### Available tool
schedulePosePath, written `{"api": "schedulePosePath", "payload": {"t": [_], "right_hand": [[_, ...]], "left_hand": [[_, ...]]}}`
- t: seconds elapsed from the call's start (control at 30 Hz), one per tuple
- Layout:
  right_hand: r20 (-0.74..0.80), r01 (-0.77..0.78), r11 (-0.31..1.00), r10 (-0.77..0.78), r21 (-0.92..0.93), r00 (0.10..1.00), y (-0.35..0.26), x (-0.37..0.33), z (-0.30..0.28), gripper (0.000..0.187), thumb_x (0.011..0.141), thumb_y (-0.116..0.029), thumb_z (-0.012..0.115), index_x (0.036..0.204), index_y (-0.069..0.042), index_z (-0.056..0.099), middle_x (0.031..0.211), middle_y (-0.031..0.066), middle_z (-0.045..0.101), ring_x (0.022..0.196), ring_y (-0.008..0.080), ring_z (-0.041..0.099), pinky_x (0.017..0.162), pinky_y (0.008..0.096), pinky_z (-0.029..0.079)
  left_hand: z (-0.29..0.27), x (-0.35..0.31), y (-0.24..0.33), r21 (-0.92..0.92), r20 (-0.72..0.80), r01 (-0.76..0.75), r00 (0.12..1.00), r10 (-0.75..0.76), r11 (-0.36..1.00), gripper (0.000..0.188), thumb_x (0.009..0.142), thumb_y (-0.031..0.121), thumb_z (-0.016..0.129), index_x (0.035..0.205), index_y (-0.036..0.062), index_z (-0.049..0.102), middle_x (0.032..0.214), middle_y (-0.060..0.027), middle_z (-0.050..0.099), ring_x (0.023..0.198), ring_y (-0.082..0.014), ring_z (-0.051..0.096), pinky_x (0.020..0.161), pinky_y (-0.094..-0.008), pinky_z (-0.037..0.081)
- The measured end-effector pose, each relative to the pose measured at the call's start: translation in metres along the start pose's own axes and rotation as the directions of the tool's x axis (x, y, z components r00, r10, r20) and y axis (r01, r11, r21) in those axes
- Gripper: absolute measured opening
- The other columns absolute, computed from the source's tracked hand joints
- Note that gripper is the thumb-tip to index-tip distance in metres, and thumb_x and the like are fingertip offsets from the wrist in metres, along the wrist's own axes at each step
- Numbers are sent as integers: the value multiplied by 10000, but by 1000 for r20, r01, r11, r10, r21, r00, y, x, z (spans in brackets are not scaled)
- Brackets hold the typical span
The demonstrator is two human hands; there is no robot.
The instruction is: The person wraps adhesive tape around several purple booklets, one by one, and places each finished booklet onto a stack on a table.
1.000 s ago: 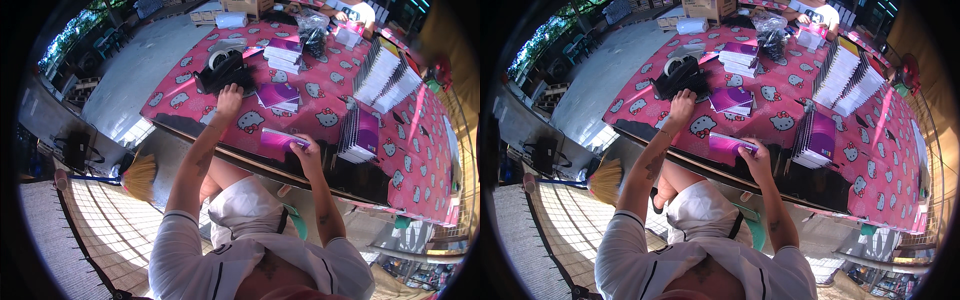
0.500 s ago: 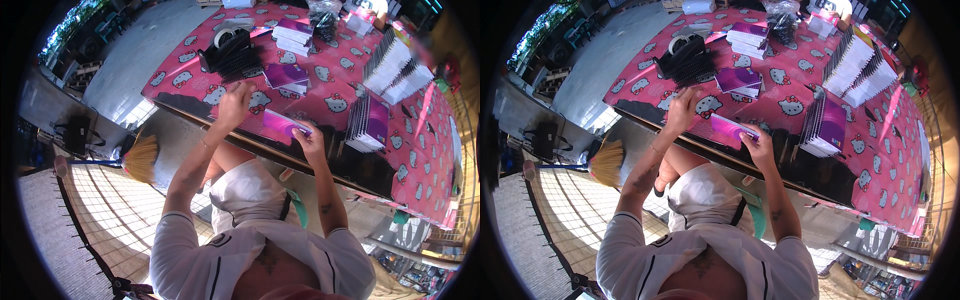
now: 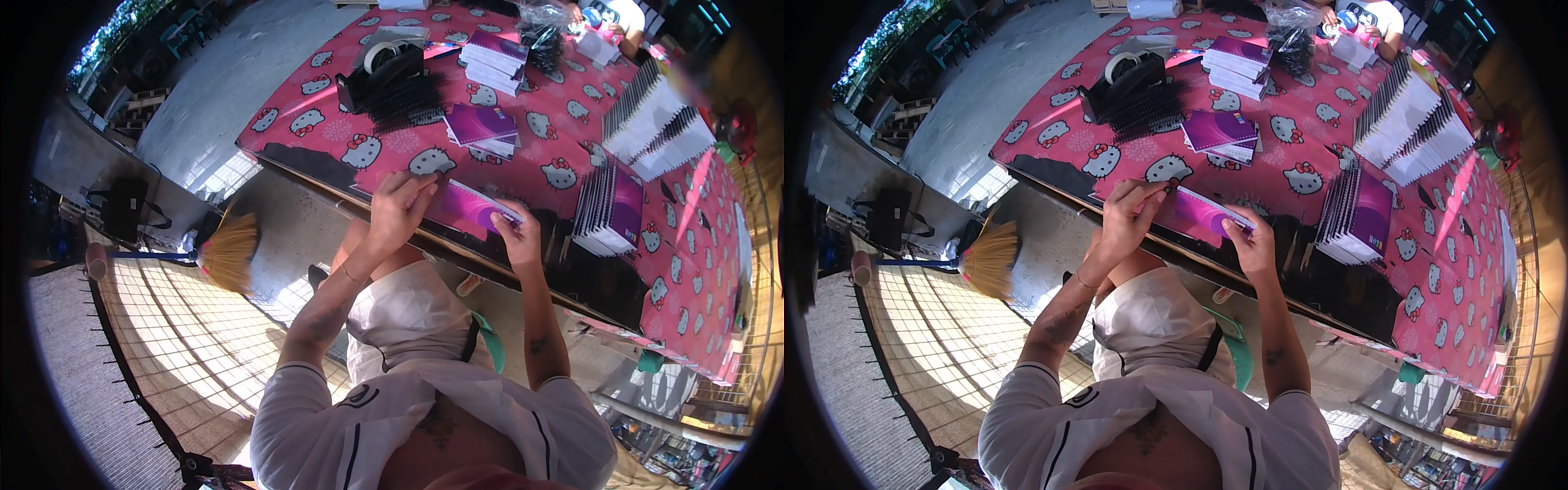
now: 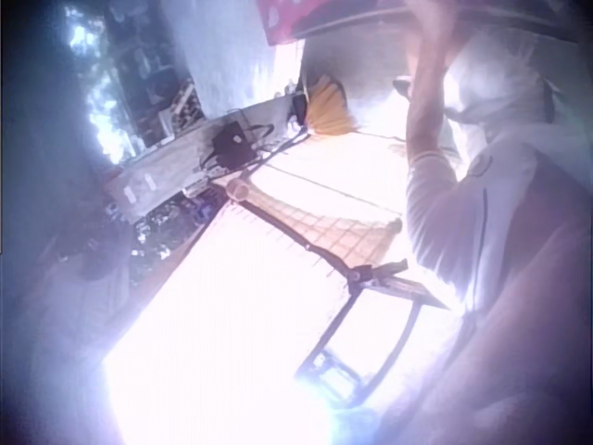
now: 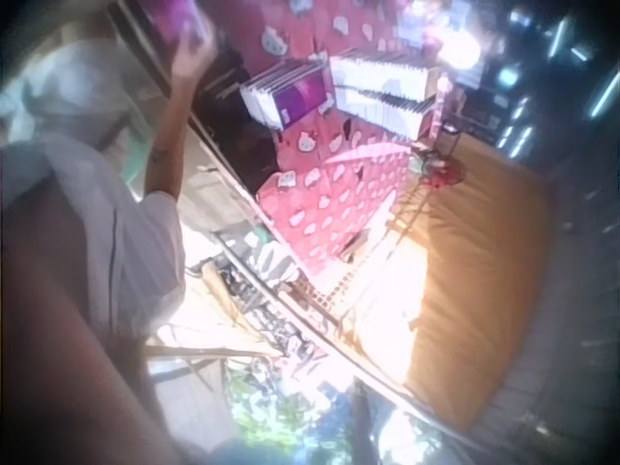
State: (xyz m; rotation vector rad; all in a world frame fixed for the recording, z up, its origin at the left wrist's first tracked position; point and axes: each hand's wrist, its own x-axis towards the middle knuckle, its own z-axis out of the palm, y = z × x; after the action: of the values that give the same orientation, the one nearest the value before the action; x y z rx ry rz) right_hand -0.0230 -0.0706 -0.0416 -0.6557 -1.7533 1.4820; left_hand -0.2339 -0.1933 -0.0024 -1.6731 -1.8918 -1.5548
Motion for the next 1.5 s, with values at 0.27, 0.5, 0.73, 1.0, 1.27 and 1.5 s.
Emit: {"api": "schedulePosePath", "payload": {"t": [0.27, 0.5, 0.73, 1.0, 1.27, 1.5], "right_hand": [[64, 5, 999, -8, 45, 998, -5, -4, 0, 222, 952, -92, 648, 1151, 6, 647, 985, 35, 669, 881, 72, 583, 815, 240, 477], [148, 1, 997, -11, 72, 989, -13, -7, 8, 238, 947, -102, 659, 1146, 29, 648, 969, 38, 671, 876, 68, 580, 804, 233, 478], [-24, 51, 998, -52, -23, 998, -16, -13, 24, 247, 942, -65, 655, 1169, 31, 633, 980, 11, 649, 859, 59, 557, 788, 220, 462], [35, 25, 994, -29, 110, 999, -14, -12, 34, 257, 932, -74, 670, 1166, 28, 636, 971, 4, 655, 820, 47, 554, 742, 209, 464], [93, -37, 990, 24, 137, 995, -19, -9, 43, 290, 921, -28, 652, 1200, 41, 614, 1079, 51, 654, 910, 85, 589, 821, 249, 488], [124, -45, 987, 26, 153, 992, -11, 0, 37, 287, 915, -38, 661, 1187, 48, 624, 1058, 51, 674, 926, 92, 604, 848, 261, 495]], "left_hand": [[-19, 24, -2, -125, 347, -41, 934, 82, 991, 244, 867, 68, 706, 1105, 25, 670, 918, -137, 647, 796, -293, 647, 702, -375, 519], [-30, 31, -5, -44, 573, -57, 817, 71, 997, 272, 879, 263, 705, 1021, 42, 637, 980, -98, 613, 873, -304, 627, 777, -434, 505], [-2, -14, 27, 593, 317, -240, 947, 51, 768, 661, 920, 497, 540, 1432, 90, 443, 1514, -115, 394, 1426, -312, 315, 1110, -651, 169], [-1, -22, 22, 600, 323, -215, 946, 12, 770, 779, 935, 577, 442, 1514, 69, 323, 1575, -183, 286, 1466, -345, 256, 1129, -655, 104], [-2, -7, 28, 656, 284, -237, 957, 57, 716, 841, 927, 664, 354, 1511, 60, 324, 1574, -148, 313, 1473, -306, 256, 1156, -600, 100], [3, -14, 25, 563, 288, -287, 947, 142, 775, 829, 935, 648, 362, 1490, 33, 348, 1567, -168, 320, 1469, -346, 263, 1163, -598, 98]]}}
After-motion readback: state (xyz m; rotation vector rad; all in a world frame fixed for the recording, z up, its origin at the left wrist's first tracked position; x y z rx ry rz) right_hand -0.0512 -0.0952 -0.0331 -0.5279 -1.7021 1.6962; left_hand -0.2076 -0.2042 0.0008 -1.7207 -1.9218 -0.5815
